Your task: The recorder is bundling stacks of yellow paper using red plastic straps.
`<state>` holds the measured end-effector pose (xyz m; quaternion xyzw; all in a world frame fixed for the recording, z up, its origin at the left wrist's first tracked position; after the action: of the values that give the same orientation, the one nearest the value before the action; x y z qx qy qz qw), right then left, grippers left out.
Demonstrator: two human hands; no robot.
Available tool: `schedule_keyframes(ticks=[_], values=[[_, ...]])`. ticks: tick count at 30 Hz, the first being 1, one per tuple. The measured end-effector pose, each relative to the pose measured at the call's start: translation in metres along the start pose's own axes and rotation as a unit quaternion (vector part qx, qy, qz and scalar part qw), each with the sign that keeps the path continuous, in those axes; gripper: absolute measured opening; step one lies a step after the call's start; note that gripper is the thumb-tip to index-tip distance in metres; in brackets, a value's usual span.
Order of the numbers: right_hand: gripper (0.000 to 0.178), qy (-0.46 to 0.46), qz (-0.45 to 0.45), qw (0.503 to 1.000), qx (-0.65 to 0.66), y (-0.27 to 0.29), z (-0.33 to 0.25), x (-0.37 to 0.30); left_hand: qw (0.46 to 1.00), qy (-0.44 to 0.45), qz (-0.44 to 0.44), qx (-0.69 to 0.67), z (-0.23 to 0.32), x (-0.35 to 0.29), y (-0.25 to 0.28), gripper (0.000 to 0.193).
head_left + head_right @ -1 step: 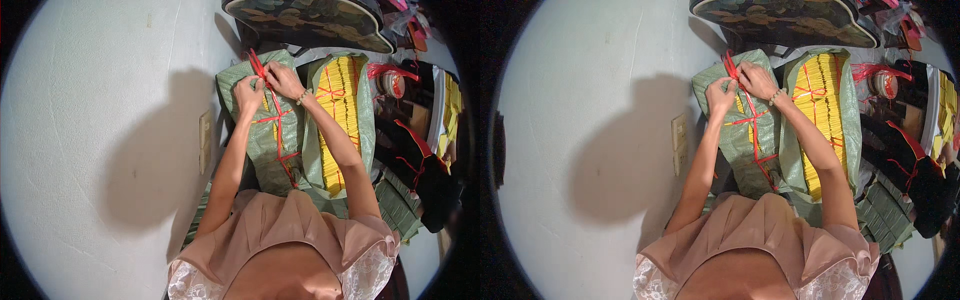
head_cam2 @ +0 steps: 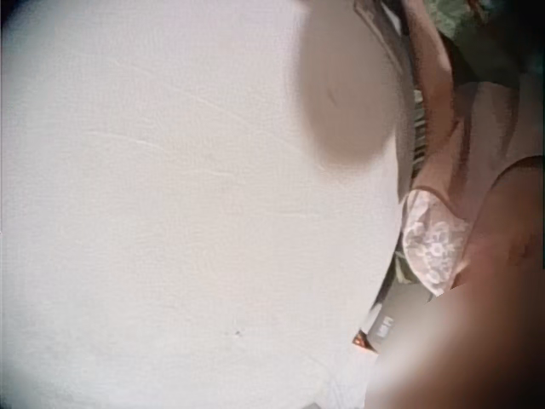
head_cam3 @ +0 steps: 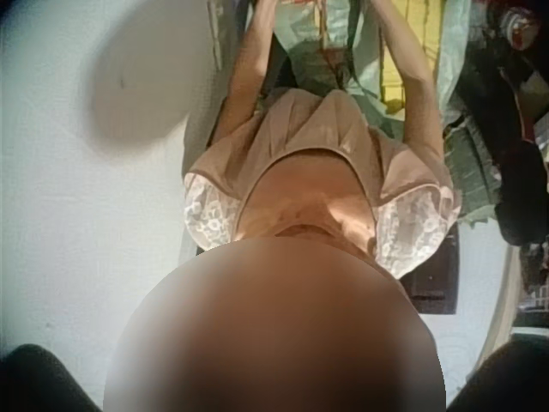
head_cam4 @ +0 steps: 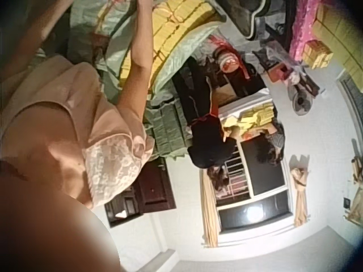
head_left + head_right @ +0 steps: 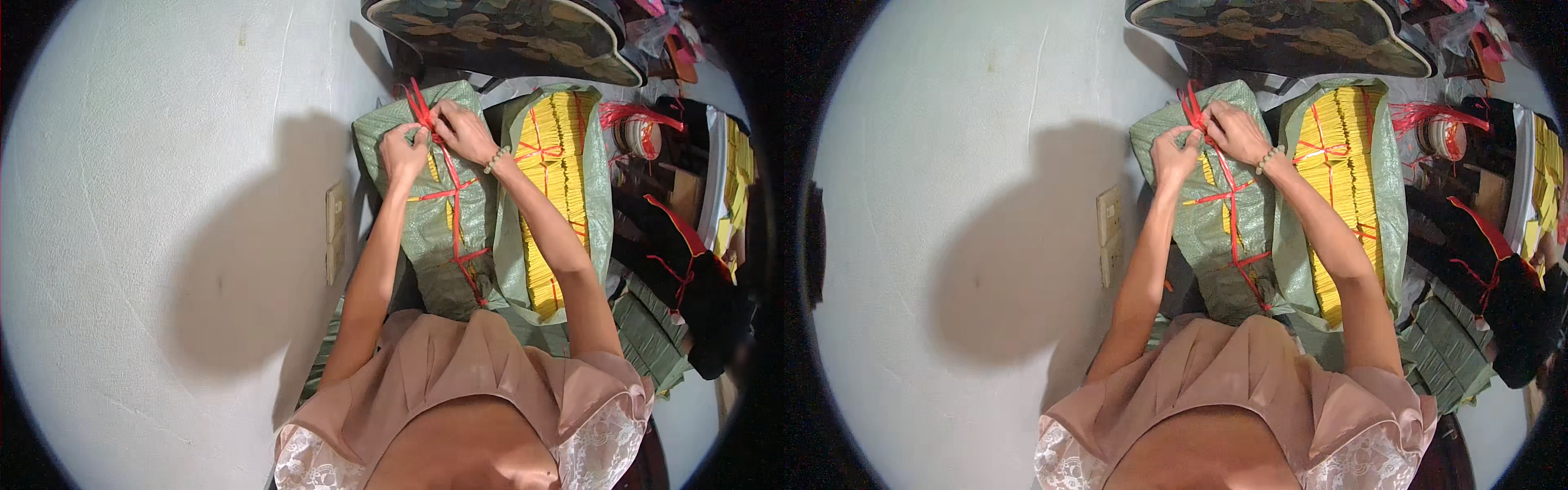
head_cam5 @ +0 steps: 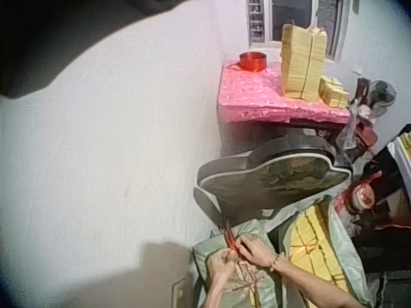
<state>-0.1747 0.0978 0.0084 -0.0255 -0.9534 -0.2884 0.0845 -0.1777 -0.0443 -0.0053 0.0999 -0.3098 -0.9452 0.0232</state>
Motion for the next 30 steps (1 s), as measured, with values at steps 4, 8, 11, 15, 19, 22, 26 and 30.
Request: schedule_keyframes(ticks=[4, 8, 11, 15, 19, 22, 26, 30], values=[[0.026, 0.011, 0.03, 0.999, 0.005, 0.015, -0.032, -0.011, 0.998, 0.045, -0.034, 0.014, -0.015, 0.013, -0.001, 0.023], [0.031, 0.108, 0.009, 0.983, -0.148, 0.007, -0.044, -0.025, 0.994, 0.058, -0.07, -0.053, -0.026, 0.02, -0.013, 0.023], [0.025, 0.105, 0.039, 0.977, -0.181, 0.008, -0.041, -0.027, 0.988, 0.092, -0.106, -0.07, -0.026, 0.019, -0.019, 0.023], [0.016, 0.106, 0.057, 0.976, -0.181, 0.004, -0.036, -0.028, 0.983, 0.107, -0.137, -0.061, -0.018, 0.017, -0.018, 0.022], [0.013, 0.102, 0.038, 0.982, -0.152, 0.003, -0.034, -0.033, 0.987, 0.091, -0.118, -0.061, -0.018, 0.013, -0.015, 0.021], [0.011, 0.123, 0.035, 0.984, -0.122, 0.008, -0.043, -0.037, 0.996, 0.033, -0.072, -0.049, -0.024, 0.016, -0.013, 0.02], [0.014, 0.132, 0.02, 0.983, -0.123, 0.012, -0.035, -0.039, 0.997, -0.074, -0.014, -0.009, -0.003, 0.014, -0.008, 0.02], [0.022, 0.11, 0.029, 0.971, -0.212, 0.005, -0.05, -0.034, 0.997, -0.067, -0.034, 0.0, 0.005, 0.015, -0.001, 0.018]])
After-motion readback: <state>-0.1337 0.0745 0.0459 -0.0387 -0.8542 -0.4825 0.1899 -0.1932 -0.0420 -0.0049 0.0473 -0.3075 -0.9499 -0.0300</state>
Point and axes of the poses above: each hand's wrist, its own x-axis towards the middle knuckle, its own y-axis out of the back of the hand, z = x × y, the point moved 8 cm from there along x, towards the middle knuckle, and after that the axes turned 10 degrees about z, right-handed, at the moved point
